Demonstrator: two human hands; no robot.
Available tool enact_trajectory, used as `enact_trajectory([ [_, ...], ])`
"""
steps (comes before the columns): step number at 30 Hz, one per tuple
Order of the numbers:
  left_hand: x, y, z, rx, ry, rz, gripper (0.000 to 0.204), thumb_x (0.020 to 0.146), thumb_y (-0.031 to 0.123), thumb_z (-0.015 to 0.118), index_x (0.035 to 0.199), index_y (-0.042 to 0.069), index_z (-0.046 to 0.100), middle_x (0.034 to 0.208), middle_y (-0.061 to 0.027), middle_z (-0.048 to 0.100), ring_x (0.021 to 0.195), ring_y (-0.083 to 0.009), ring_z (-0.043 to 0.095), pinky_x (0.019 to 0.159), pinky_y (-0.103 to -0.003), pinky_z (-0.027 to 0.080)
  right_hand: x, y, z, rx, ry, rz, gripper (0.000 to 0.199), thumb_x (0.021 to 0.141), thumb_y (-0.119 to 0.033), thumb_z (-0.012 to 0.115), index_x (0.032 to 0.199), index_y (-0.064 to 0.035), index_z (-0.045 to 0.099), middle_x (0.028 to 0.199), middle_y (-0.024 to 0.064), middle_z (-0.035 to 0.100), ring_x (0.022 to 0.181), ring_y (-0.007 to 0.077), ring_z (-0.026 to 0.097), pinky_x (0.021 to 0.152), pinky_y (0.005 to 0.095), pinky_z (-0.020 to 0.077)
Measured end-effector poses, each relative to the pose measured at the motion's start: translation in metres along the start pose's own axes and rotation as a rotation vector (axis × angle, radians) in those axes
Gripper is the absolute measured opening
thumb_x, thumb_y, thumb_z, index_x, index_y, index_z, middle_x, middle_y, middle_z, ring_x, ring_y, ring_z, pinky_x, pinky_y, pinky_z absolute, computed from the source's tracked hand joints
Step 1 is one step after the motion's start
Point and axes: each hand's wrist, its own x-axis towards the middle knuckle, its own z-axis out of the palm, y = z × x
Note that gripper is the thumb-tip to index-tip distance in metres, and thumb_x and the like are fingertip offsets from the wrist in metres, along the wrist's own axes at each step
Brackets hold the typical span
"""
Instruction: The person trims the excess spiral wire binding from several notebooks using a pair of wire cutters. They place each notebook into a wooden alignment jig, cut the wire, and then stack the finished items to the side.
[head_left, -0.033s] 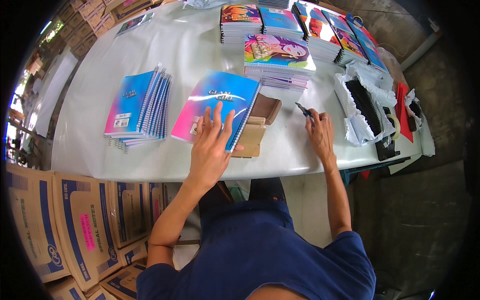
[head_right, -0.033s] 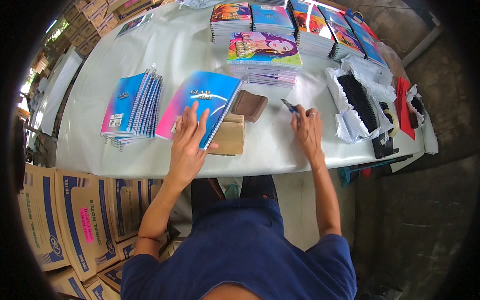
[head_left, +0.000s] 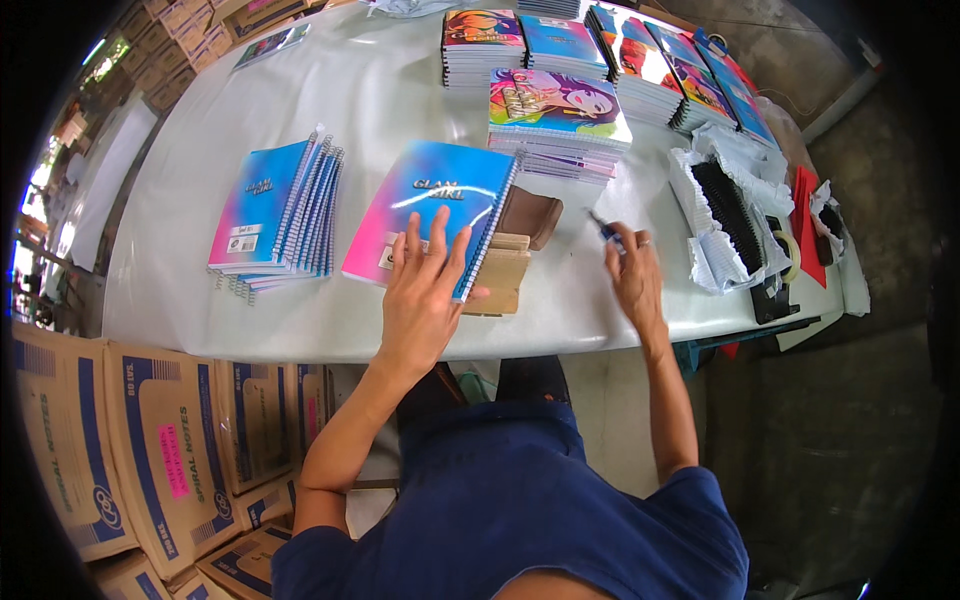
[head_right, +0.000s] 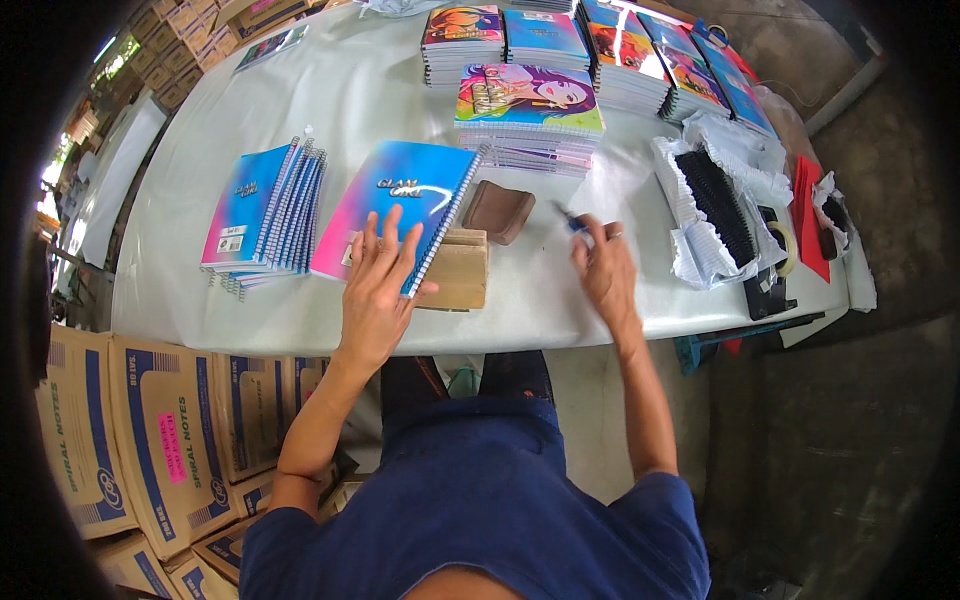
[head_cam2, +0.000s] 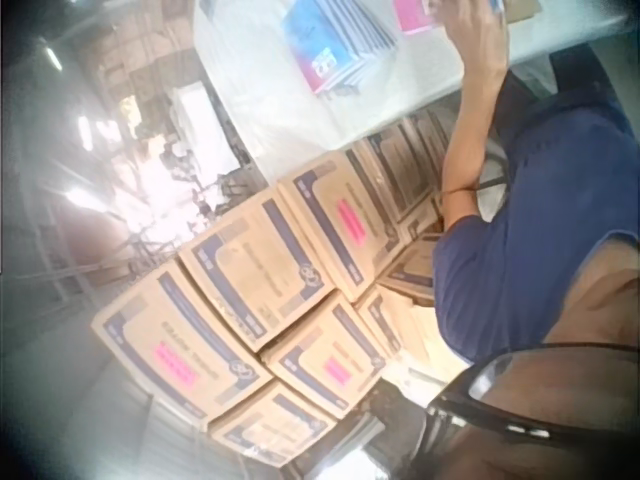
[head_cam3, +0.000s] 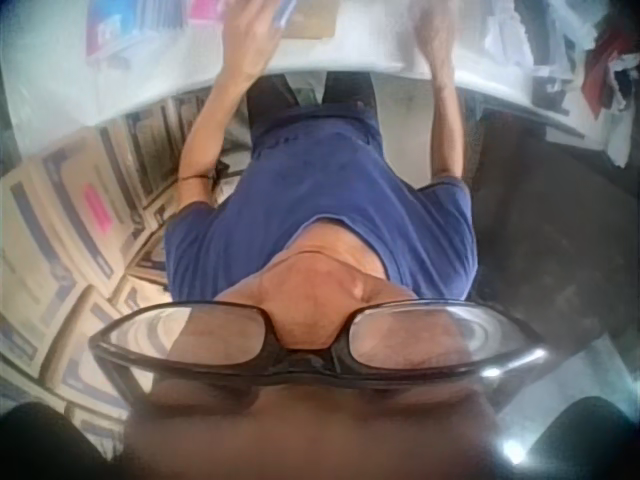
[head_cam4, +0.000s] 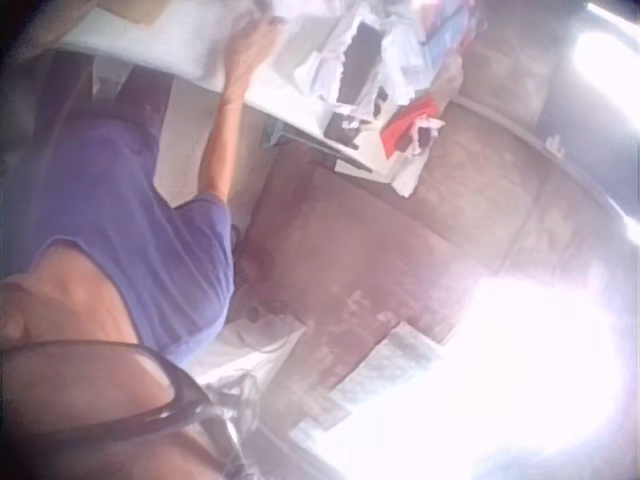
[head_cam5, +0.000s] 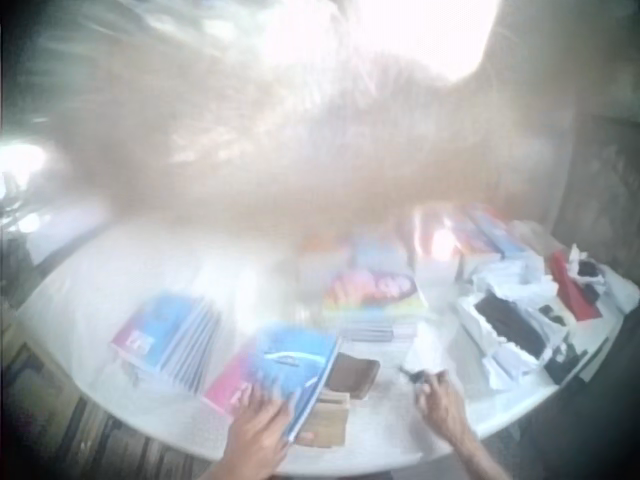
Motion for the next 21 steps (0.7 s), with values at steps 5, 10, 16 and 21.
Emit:
enact_trajectory([
  [5, -0.003, 0.0, 0.01, 0.237, 0.009, 0.048, 0.069, 0.078, 0.015, 0.073, 0.142, 0.012, 0.046, 0.144, -0.0104, 0.047, 0.132, -0.0433, 0.04, 0.107, -0.055, 0.033, -0.046, -0.106, -0.037, 0.296, -0.128, -0.293, 0.039, 0.085, -0.015, 0.066, 0.123, -0.0114, 0.061, 0.111, 0.0143, 0.056, 0.097, 0.0311, 0.058, 0.083, 0.0406, 0.049],
  [10, 0.0, 0.003, 0.012, 0.24, 0.001, 0.042, 0.075, 0.073, 0.005, 0.074, 0.142, 0.012, 0.046, 0.144, -0.0093, 0.048, 0.131, -0.0437, 0.041, 0.106, -0.055, 0.033, -0.047, -0.117, -0.034, 0.261, -0.121, -0.296, 0.037, 0.086, -0.019, 0.066, 0.122, -0.0113, 0.062, 0.109, 0.0139, 0.057, 0.095, 0.0296, 0.057, 0.083, 0.0399, 0.0478],
  [16, -0.001, 0.0, 0.005, 0.179, 0.009, 0.05, 0.071, 0.073, -0.002, 0.069, 0.139, 0.014, 0.05, 0.142, -0.005, 0.051, 0.132, -0.0406, 0.043, 0.107, -0.054, 0.033, -0.019, -0.111, -0.041, 0.795, -0.834, 0.089, 0.031, 0.092, -0.023, 0.063, 0.117, -0.0053, 0.064, 0.088, 0.0172, 0.063, 0.076, 0.0268, 0.06, 0.068, 0.037, 0.0482],
  [21, 0.03, -0.045, -0.04, 0.146, 0.186, 0.001, 0.061, 0.078, -0.009, 0.059, 0.135, 0.011, 0.055, 0.14, -0.0051, 0.053, 0.131, -0.0289, 0.048, 0.108, -0.046, 0.034, 0.02, -0.084, -0.049, 0.611, -0.301, -0.318, 0.026, 0.094, -0.015, 0.06, 0.116, -0.0024, 0.064, 0.1, 0.014, 0.065, 0.089, 0.0243, 0.062, 0.077, 0.0331, 0.0497],
])
